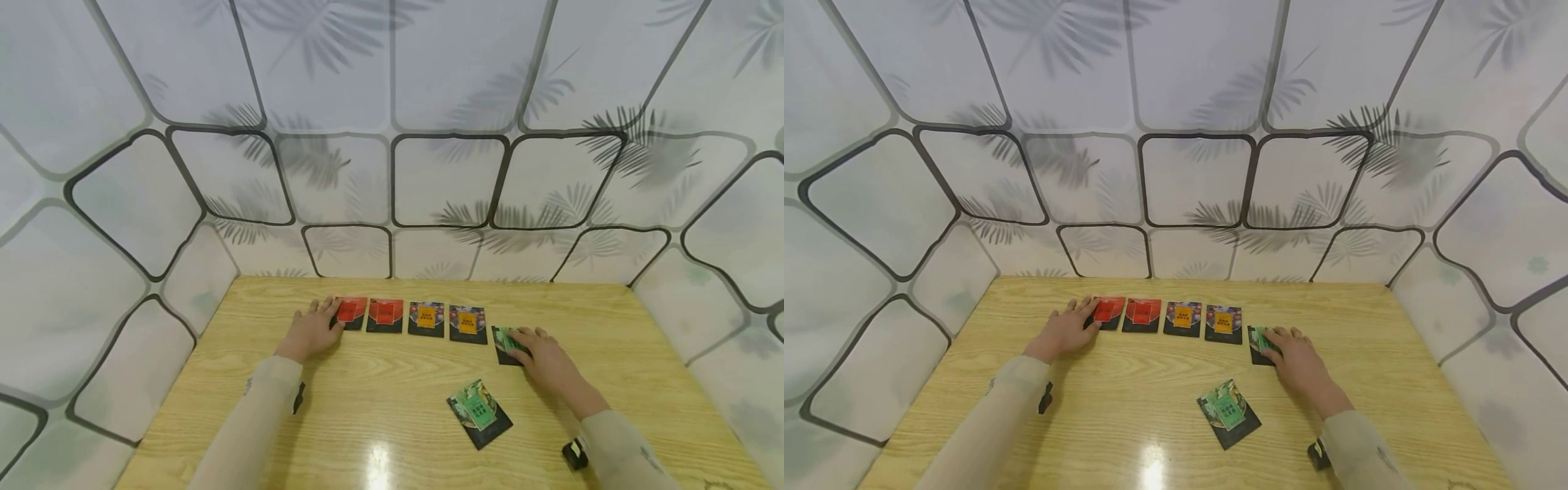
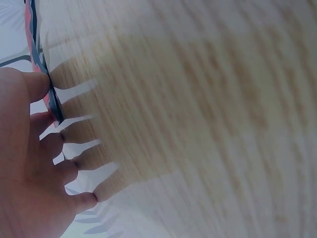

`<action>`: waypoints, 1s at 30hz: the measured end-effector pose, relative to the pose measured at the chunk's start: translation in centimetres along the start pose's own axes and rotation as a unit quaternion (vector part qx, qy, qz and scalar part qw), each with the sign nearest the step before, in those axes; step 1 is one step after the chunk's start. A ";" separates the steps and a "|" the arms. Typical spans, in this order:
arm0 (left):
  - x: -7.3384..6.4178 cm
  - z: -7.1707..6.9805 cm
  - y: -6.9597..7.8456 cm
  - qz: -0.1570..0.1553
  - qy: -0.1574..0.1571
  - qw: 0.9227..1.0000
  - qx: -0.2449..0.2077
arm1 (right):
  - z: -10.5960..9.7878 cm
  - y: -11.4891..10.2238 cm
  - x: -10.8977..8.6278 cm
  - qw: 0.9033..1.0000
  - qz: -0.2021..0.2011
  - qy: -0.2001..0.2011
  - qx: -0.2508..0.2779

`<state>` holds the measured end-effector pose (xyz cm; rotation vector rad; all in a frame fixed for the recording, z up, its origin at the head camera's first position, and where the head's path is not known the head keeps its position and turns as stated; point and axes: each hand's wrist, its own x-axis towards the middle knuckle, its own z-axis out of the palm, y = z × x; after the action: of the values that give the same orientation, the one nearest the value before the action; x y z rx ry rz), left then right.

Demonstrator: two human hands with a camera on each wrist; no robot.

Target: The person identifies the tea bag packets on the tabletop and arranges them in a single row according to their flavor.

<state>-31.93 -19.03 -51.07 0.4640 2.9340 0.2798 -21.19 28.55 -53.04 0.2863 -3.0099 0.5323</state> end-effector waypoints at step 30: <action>0.1 0.2 -0.2 0.006 0.005 1.000 0.005 | 0.2 1.4 2.3 0.999 0.019 -0.015 0.043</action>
<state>-32.02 -19.12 -51.27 0.4836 2.9436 0.2710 -23.77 29.39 -53.42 0.2448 -3.0308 0.6686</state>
